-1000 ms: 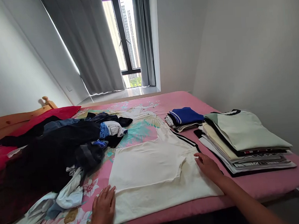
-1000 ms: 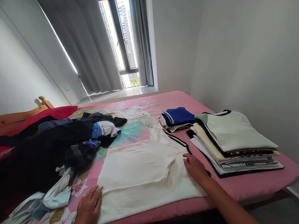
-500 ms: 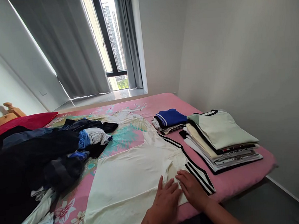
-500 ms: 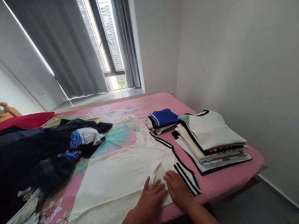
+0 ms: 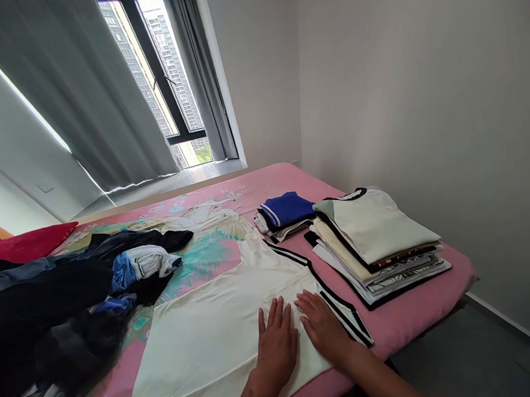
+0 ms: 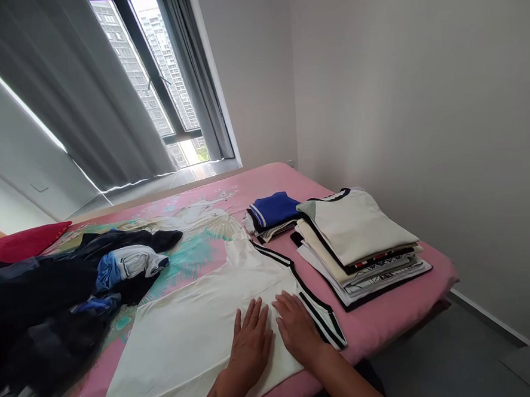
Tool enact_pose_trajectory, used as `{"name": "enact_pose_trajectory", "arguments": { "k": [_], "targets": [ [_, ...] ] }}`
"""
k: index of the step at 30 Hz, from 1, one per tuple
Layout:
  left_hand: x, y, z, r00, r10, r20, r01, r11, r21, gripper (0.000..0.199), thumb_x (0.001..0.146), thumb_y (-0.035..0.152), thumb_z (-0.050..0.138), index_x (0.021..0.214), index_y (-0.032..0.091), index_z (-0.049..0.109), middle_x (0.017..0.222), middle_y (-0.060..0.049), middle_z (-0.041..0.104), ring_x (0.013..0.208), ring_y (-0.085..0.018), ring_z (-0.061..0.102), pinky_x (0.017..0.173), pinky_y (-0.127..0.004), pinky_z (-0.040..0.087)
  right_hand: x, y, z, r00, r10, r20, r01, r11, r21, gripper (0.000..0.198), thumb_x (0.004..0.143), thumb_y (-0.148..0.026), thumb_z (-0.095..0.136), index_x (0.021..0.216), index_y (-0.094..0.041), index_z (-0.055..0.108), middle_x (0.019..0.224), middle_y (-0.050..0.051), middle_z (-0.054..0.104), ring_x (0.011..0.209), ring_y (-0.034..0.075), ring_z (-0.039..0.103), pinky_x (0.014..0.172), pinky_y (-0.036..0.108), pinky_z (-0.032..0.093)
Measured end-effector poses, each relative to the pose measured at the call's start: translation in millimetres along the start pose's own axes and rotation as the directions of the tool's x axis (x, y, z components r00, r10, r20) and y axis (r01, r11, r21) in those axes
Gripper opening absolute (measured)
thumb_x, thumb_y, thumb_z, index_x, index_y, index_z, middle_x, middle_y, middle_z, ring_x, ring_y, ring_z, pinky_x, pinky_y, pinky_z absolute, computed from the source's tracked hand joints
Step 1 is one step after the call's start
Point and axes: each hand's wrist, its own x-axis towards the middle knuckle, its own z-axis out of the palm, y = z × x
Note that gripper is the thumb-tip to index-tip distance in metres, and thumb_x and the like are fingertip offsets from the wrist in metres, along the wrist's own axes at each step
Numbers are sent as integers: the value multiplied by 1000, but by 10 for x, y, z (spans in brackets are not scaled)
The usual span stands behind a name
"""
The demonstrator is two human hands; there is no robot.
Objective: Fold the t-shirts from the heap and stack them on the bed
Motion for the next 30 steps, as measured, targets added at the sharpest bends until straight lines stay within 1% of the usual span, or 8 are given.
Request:
{"name": "enact_pose_trajectory", "arguments": {
  "k": [3, 8, 12, 15, 18, 24, 27, 30],
  "targets": [
    [29, -39, 185, 986, -161, 37, 160, 987, 12, 58, 89, 43, 34, 140, 18, 30, 149, -10, 24, 138, -27, 19, 110, -57, 15, 205, 136, 3, 998, 56, -34, -58, 996, -74, 41, 88, -23, 37, 127, -17, 46, 136, 11, 45, 131, 25, 32, 108, 49, 28],
    [9, -103, 295, 980, -192, 49, 192, 981, 8, 60, 88, 45, 31, 142, 19, 24, 151, -6, 17, 140, -25, 12, 111, -57, 7, 556, 516, -126, 924, 336, -184, -351, 935, -55, 37, 90, -25, 34, 122, -15, 47, 126, 12, 52, 119, 23, 43, 103, 39, 33],
    [73, -53, 226, 977, -202, 66, 203, 979, -1, 61, 85, 47, 37, 138, 19, 35, 149, -10, 26, 139, -28, 15, 110, -60, 3, 845, 806, -141, 892, 433, -125, -444, 894, -69, 35, 89, -28, 36, 117, -13, 51, 115, 14, 58, 108, 22, 51, 95, 35, 37],
    [84, -2, 239, 983, -184, 20, 184, 983, -18, 58, 86, 47, 38, 137, 20, 38, 148, -10, 27, 139, -28, 17, 110, -59, 6, 1031, 920, -78, 866, 496, -61, -500, 858, -116, 37, 88, -37, 40, 111, -13, 55, 105, 13, 62, 100, 23, 54, 87, 34, 39],
    [42, 19, 307, 985, -169, -34, 167, 985, -48, 57, 88, 46, 35, 140, 24, 31, 150, -6, 24, 138, -27, 19, 111, -59, 10, 1165, 994, -29, 860, 510, -3, -504, 848, -165, 33, 86, -40, 44, 101, -15, 59, 99, 13, 62, 96, 24, 55, 81, 33, 40],
    [-1, -12, 397, 984, -153, -92, 148, 987, -57, 59, 88, 46, 38, 142, 28, 24, 151, -4, 22, 138, -27, 20, 111, -57, 10, 1275, 1136, -47, 850, 524, 59, -502, 839, -212, 26, 90, -29, 38, 92, -14, 59, 90, 12, 62, 80, 20, 59, 67, 30, 40],
    [3, -22, 423, 983, -155, -103, 150, 987, -55, 59, 88, 46, 37, 142, 29, 23, 151, -4, 22, 138, -26, 19, 111, -58, 10, 1281, 1017, -85, 864, 503, 11, -488, 844, -221, 27, 89, -23, 36, 104, -12, 56, 102, 16, 59, 91, 23, 58, 74, 33, 42],
    [2, -14, 426, 983, -163, -87, 158, 985, -67, 59, 88, 47, 36, 142, 29, 23, 151, -4, 21, 139, -26, 18, 111, -59, 10, 1230, 755, -77, 933, 359, -9, -353, 912, -208, 34, 91, -22, 30, 119, -16, 49, 125, 14, 51, 116, 22, 46, 94, 34, 36]
  ]
}}
